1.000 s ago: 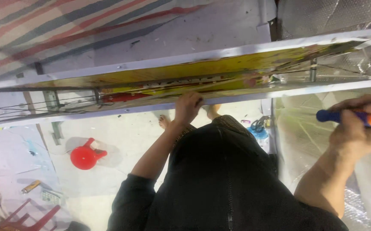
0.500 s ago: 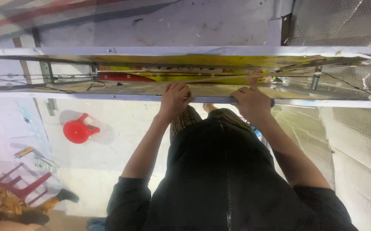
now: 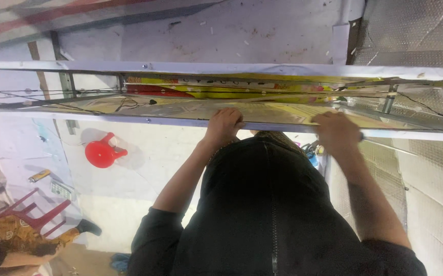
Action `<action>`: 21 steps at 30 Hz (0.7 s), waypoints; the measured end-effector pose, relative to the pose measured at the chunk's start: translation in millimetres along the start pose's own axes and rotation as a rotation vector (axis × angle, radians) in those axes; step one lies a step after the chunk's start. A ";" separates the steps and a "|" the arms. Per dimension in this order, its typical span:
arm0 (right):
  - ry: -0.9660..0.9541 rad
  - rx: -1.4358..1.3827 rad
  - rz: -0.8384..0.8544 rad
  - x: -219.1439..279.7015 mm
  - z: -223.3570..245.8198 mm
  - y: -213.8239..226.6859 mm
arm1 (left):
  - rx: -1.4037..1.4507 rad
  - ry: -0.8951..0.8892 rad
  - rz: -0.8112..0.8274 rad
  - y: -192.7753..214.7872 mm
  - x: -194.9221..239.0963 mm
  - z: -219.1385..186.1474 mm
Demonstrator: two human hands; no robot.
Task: Using a screwdriver to adjust or disassemble a display panel frame
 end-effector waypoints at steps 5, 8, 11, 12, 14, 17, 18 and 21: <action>0.021 0.224 -0.053 1.0 -77.9 -4.3 | -0.012 -0.106 0.025 -12.6 -38.2 -72.2; 0.018 0.223 -0.026 10.5 -73.2 7.4 | 0.042 -0.232 0.086 -32.4 -62.7 -127.7; 0.025 0.167 -0.053 13.7 -76.7 3.2 | -0.005 -0.339 -0.024 -61.5 -76.5 -161.8; 0.035 0.118 -0.097 13.1 -79.7 -1.7 | -0.030 -0.381 -0.140 -68.9 -77.7 -169.3; 0.044 0.124 -0.106 15.3 -89.7 -9.3 | -0.022 -0.372 -0.172 -70.7 -80.3 -173.6; 0.075 0.132 -0.113 14.4 -99.2 -10.7 | 0.008 -0.353 -0.188 -63.6 -84.4 -183.2; 0.095 0.134 -0.110 13.9 -101.3 -10.1 | 0.032 -0.343 -0.169 -60.7 -85.7 -187.1; 0.119 0.128 -0.071 7.6 -114.8 -10.6 | 0.007 -0.351 -0.176 -59.0 -91.5 -195.4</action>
Point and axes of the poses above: each hand's wrist, its own x-axis away from the middle knuckle, its own y-axis out of the back of the hand, z = x × y, the point moved 5 cm from there along -x, towards the middle knuckle, and after that the axes turned 5 degrees about -x, right-handed, at the moved point
